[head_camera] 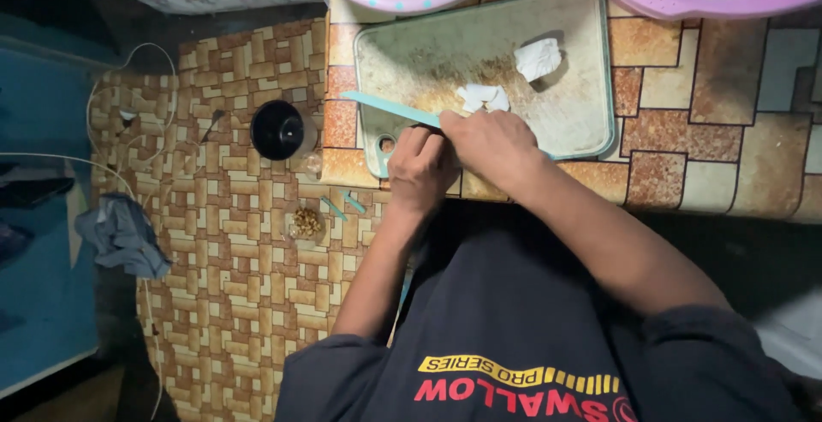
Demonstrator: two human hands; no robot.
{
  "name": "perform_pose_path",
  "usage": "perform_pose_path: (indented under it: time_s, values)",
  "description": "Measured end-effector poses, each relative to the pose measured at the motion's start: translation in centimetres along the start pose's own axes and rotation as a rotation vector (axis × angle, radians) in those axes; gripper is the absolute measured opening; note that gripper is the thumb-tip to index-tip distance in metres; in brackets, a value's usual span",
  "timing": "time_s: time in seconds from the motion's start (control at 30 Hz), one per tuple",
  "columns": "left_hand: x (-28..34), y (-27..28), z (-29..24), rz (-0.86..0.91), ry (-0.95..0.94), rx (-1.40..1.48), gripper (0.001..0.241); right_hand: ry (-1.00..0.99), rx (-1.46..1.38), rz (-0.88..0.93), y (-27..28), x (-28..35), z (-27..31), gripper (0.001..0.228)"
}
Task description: Dicing small white vegetable pieces on a cutting board using a blue knife.
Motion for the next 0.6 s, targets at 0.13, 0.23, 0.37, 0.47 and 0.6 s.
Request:
perform_pose_path:
  time_s: [0.13,0.23,0.37,0.47,0.6]
  values:
    - [-0.8,1.0,-0.7,-0.018,-0.001,0.009,0.014,-0.005,0.012,0.106,1.0,2.0,-1.9,0.018]
    - [0.4,0.3,-0.1,-0.002,0.066,0.046,0.008,-0.061,0.001,0.185,3.0,3.8,-3.2,0.016]
    - [-1.1,0.9,-1.1,-0.031,0.068,0.068,0.007,-0.241,-0.079,0.315,4.1,5.6,-5.6,0.020]
    - [-1.0,1.0,-0.9,-0.026,0.074,0.082,0.006,-0.311,-0.163,0.339,5.1,6.5,-6.6,0.024]
    - [-0.8,0.6,-0.7,-0.022,0.076,0.083,0.007,-0.385,-0.329,0.288,6.1,7.8,-7.1,0.028]
Point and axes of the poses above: each hand's wrist, its own x-axis away from the middle knuckle, its own y-axis out of the back of the hand, z = x × y, the point moved 2 cm from there along -x, towards the middle knuckle, and after that the axes turned 8 degrees about x, right-handed, at the moved point
